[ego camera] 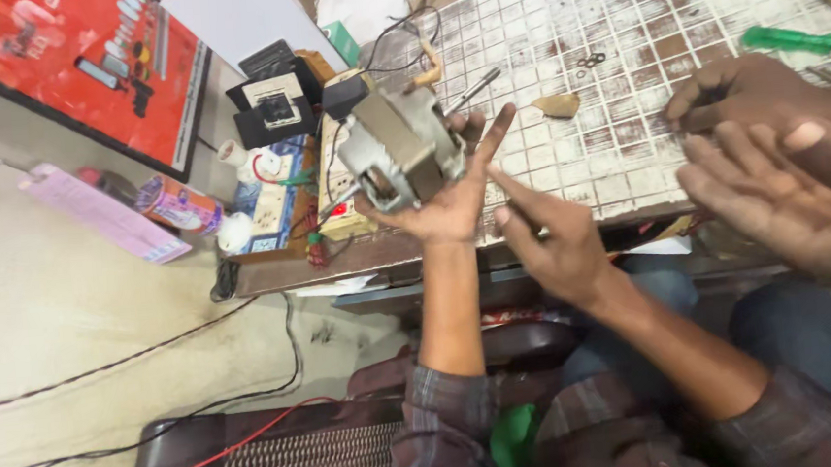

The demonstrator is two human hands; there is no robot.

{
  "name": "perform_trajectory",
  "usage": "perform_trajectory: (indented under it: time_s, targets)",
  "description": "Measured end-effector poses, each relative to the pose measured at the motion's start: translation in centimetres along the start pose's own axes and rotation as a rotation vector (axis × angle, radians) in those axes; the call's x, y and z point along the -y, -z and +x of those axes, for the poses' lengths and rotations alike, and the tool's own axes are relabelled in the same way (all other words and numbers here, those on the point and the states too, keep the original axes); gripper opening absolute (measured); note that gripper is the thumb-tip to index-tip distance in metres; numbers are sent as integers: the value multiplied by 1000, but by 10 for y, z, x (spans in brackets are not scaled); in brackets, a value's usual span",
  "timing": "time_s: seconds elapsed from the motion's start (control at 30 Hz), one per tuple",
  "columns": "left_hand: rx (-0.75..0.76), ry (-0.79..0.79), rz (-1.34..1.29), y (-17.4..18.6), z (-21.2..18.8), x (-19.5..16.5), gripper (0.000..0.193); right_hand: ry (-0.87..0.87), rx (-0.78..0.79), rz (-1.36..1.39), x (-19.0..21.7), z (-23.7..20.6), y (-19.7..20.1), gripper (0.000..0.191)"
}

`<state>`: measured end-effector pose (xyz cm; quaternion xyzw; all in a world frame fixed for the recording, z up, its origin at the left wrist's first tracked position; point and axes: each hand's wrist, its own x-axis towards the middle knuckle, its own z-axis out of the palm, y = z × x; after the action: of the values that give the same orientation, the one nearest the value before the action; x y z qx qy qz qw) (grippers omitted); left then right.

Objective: The person sits at a workbench and disassembles an electric motor by hand, pulling the rotor and end housing off the stator, separating the mounting bracket, and turning the motor over to work on its parts. A second person briefly reaches in to help hold the motor near the end.

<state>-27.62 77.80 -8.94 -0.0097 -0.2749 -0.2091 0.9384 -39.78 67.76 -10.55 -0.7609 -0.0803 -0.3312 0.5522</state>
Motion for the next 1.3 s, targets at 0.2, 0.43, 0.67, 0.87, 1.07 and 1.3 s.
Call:
perform_trajectory:
  time_s: [0.2, 0.43, 0.67, 0.87, 1.07, 1.3]
  targets:
    - [46, 41, 166, 20, -3, -6, 51, 261, 32, -111, 8, -19, -20, 49]
    - [323, 201, 85, 38, 11, 0, 41, 232, 20, -191, 5, -36, -32, 50]
    - [371, 290, -23, 49, 23, -5, 38, -97, 177, -290, -6, -41, -48, 66]
    - [396, 246, -56, 48, 21, -10, 39, 128, 156, -377, 13, -32, -60, 62]
    - [235, 86, 39, 33, -9, -15, 48, 40, 1096, 88, 55, 51, -66, 40]
    - [156, -4, 126, 34, 1, -19, 59, -317, 647, 831, 75, 72, -123, 46]
